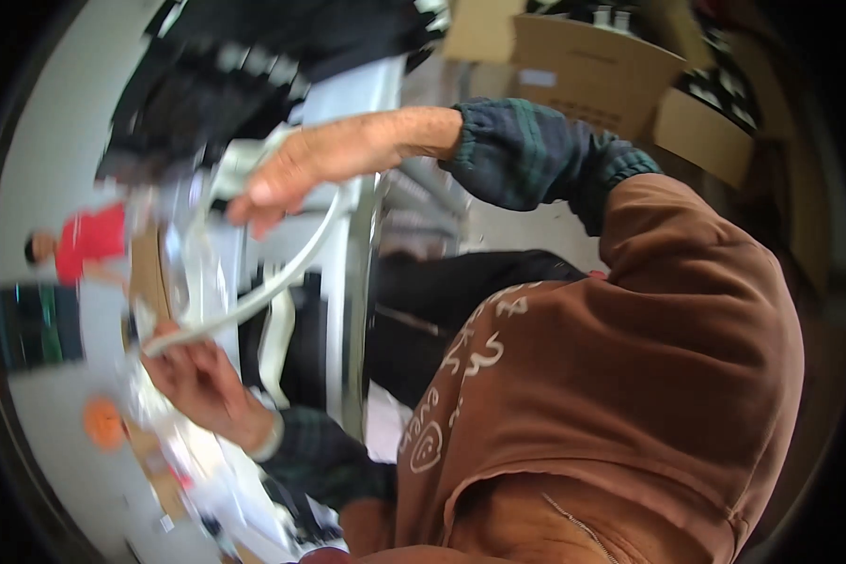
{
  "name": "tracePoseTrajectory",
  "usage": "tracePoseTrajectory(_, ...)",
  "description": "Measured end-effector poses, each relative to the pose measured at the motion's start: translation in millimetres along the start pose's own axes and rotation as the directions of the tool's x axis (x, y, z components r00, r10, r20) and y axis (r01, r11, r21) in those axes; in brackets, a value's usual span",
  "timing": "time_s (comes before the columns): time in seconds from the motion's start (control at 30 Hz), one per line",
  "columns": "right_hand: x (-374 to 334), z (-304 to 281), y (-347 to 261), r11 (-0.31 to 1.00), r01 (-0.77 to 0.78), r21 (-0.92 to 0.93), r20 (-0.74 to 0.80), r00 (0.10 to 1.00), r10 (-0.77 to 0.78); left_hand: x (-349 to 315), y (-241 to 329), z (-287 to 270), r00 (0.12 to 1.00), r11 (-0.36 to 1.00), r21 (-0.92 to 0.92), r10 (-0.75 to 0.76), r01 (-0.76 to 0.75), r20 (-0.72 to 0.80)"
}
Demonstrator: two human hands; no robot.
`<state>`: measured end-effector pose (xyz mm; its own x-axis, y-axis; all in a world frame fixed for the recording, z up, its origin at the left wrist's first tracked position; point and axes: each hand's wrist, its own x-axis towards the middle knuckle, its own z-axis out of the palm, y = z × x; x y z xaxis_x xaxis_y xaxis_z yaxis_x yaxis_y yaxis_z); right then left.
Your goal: The person peels adhesive backing from foam padding pieces and applies them by hand to black plastic components.
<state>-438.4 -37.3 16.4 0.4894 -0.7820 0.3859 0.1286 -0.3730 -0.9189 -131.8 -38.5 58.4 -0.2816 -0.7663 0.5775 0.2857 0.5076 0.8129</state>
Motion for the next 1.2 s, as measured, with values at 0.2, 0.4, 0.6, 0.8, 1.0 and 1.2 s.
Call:
tracePoseTrajectory(0.2,27.7,51.4,42.5,0.911,-0.311,0.270,0.409,0.894,0.184,-9.5,47.2,-48.8,0.997,0.957,-0.288,-0.054,0.035,-0.061)
tracePoseTrajectory(0.4,32.5,56.1,55.1,0.926,-0.288,0.242,0.360,0.913,0.189,-49.4,65.9,-88.2,0.997,0.977,0.197,0.070,-0.077,0.044)
tracePoseTrajectory(0.6,44.1,48.7,56.1,0.960,0.005,-0.279,0.123,0.992,0.031,-72.0,73.7,-74.9,0.994,0.882,0.460,-0.065,0.101,-0.093)
tracePoseTrajectory(0.8,97.4,41.4,60.5,0.726,0.319,-0.609,0.066,0.933,-0.355,-73.5,50.1,-78.0,0.935,0.605,0.741,-0.017,0.291,-0.353)
tracePoseTrajectory(1.0,118.4,42.3,48.2,0.276,0.602,-0.749,0.252,0.645,-0.721,-85.7,35.4,-87.9,0.888,0.581,0.759,0.128,0.293,-0.441)
tracePoseTrajectory(1.2,120.9,58.5,69.5,0.542,0.449,-0.711,-0.008,0.765,-0.644,-88.1,25.6,-97.4,0.810,0.658,0.673,0.162,0.337,-0.564)
